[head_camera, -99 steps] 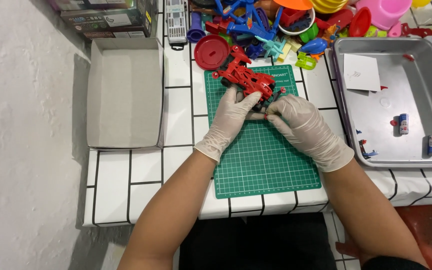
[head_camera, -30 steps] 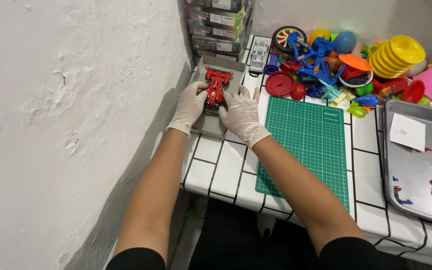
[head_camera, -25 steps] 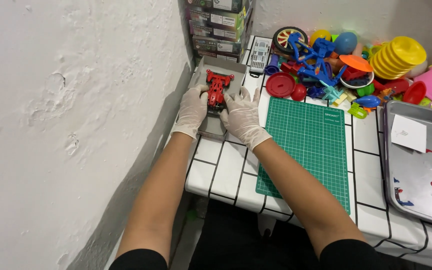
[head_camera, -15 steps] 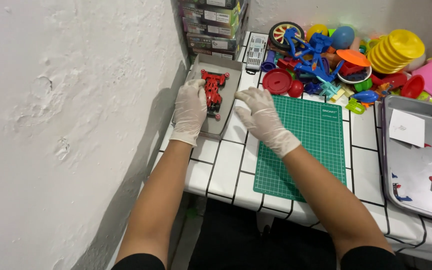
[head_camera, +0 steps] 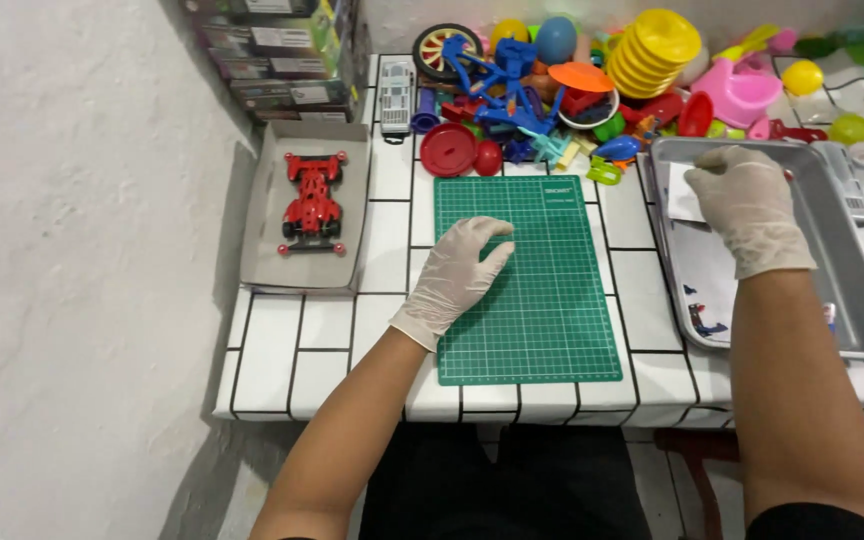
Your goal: The person assembles a red toy car by attaching small wheels to its chassis on a green cutting mat. They then place the completed toy into a gray box with a sticker. The person subsequently opens a new box containing a blue toy car and begins to assemble its black chassis.
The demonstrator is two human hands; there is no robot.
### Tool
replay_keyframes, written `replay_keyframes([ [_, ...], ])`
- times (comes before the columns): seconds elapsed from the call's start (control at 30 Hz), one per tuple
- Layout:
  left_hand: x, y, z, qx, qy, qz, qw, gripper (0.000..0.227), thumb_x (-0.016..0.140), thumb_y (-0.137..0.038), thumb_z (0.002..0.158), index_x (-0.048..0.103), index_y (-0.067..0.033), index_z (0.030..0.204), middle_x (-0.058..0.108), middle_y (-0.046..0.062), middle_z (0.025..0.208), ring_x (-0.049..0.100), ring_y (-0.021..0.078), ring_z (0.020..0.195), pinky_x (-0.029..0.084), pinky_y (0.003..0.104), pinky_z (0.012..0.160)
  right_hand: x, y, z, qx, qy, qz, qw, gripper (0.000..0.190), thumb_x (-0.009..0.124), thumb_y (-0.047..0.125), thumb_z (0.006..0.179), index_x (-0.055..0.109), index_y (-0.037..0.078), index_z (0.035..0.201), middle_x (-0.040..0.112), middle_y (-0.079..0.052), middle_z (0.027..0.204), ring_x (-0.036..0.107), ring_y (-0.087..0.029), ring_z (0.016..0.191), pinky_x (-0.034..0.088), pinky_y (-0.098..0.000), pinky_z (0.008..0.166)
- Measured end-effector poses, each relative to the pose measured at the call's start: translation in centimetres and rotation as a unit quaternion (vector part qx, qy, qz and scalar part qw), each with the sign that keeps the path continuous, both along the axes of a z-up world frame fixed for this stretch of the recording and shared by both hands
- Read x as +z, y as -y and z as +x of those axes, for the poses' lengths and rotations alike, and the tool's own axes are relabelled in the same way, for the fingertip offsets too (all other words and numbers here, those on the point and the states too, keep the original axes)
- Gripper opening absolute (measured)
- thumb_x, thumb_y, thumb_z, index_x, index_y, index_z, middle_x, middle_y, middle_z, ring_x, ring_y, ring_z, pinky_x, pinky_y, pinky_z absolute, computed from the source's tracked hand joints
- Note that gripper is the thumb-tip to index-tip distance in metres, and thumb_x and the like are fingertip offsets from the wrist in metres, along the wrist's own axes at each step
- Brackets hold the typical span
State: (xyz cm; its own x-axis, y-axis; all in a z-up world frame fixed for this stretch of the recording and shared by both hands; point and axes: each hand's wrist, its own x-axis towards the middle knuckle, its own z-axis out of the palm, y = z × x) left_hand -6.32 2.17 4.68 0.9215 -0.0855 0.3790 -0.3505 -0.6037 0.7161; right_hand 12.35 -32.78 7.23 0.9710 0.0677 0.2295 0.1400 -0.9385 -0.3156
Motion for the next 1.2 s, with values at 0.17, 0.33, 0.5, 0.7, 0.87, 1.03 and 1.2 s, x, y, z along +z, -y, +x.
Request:
replay_keyframes([
  [0.17,-2.3,0.7,0.9,0.014,0.028,0.016,0.999,0.028,0.052,-0.027,0.099,0.07,-0.0098,0.11,0.073,0.008,0.11,0.065,0.0276,0.106,0.048,0.044,0.095,0.4,1.7,1.5,-0.128,-0.165,-0.026,0.977,0.063,0.063,0.047,0.094,0.064,0.003,0.139,0.062,-0.024,0.139,0.056,-0.045,0.126,0.043,-0.0519,0.105],
  [0.33,-3.0,0.7,0.7,0.0,0.061,0.039,0.997,0.024,0.053,-0.021,0.099,0.071,-0.0078,0.107,0.074,0.009,0.106,0.066,0.0285,0.102,0.049,0.046,0.093,-1.4,0.6,2.4,-0.216,-0.24,-0.106,0.941,0.104,0.054,0.083,0.085,0.052,0.003,0.151,0.039,-0.027,0.158,0.038,-0.042,0.143,0.037,-0.0524,0.113],
  [0.5,-3.3,0.7,0.9,0.01,0.056,0.042,0.998,0.024,0.053,-0.02,0.098,0.073,-0.0088,0.105,0.074,0.008,0.103,0.067,0.0276,0.101,0.049,0.046,0.093,-1.1,-0.1,2.5,-0.259,-0.238,-0.109,0.93,0.102,0.073,0.074,0.075,0.051,0.008,0.15,0.045,-0.022,0.153,0.043,-0.038,0.14,0.04,-0.0499,0.109],
  [0.7,-3.7,0.7,1.0,0.01,0.051,0.032,0.998,0.025,0.052,-0.02,0.098,0.072,-0.0093,0.108,0.074,0.008,0.107,0.065,0.0285,0.107,0.048,0.046,0.098,-4.1,3.5,3.3,-0.15,-0.092,0.103,0.979,0.012,0.061,0.017,0.076,0.055,0.018,0.066,0.048,-0.005,0.064,0.05,-0.027,0.065,0.045,-0.0396,0.067],
  [0.87,-1.6,1.3,0.5,0.011,0.028,-0.023,0.999,0.027,0.052,-0.022,0.097,0.071,-0.0102,0.113,0.073,0.007,0.114,0.065,0.0269,0.112,0.048,0.044,0.1,1.7,-3.3,-4.2,0.05,0.13,0.139,0.98,0.007,0.071,0.005,0.097,0.072,0.003,0.104,0.071,-0.014,0.094,0.065,-0.028,0.08,0.058,-0.0398,0.069],
  [1.03,3.1,3.8,-0.7,-0.032,-0.125,-0.376,0.918,0.034,0.063,-0.028,0.102,0.067,-0.0103,0.13,0.072,0.015,0.122,0.067,0.025,0.119,0.053,0.038,0.106,0.8,-12.8,-10.9,0.215,0.331,0.16,0.905,0.02,0.073,-0.006,0.088,0.075,0.011,0.098,0.065,-0.009,0.09,0.066,-0.03,0.087,0.052,-0.0381,0.071],
  [1.2,2.4,3.6,0.8,0.082,-0.15,-0.536,0.827,0.042,0.072,-0.025,0.095,0.063,-0.0008,0.128,0.071,0.017,0.106,0.071,0.0235,0.096,0.061,0.037,0.087,-2.1,-17.9,-13.6,0.274,0.412,0.028,0.868,0.022,0.077,0.005,0.088,0.067,0.015,0.105,0.062,-0.003,0.096,0.062,-0.026,0.088,0.05,-0.0401,0.073],
])
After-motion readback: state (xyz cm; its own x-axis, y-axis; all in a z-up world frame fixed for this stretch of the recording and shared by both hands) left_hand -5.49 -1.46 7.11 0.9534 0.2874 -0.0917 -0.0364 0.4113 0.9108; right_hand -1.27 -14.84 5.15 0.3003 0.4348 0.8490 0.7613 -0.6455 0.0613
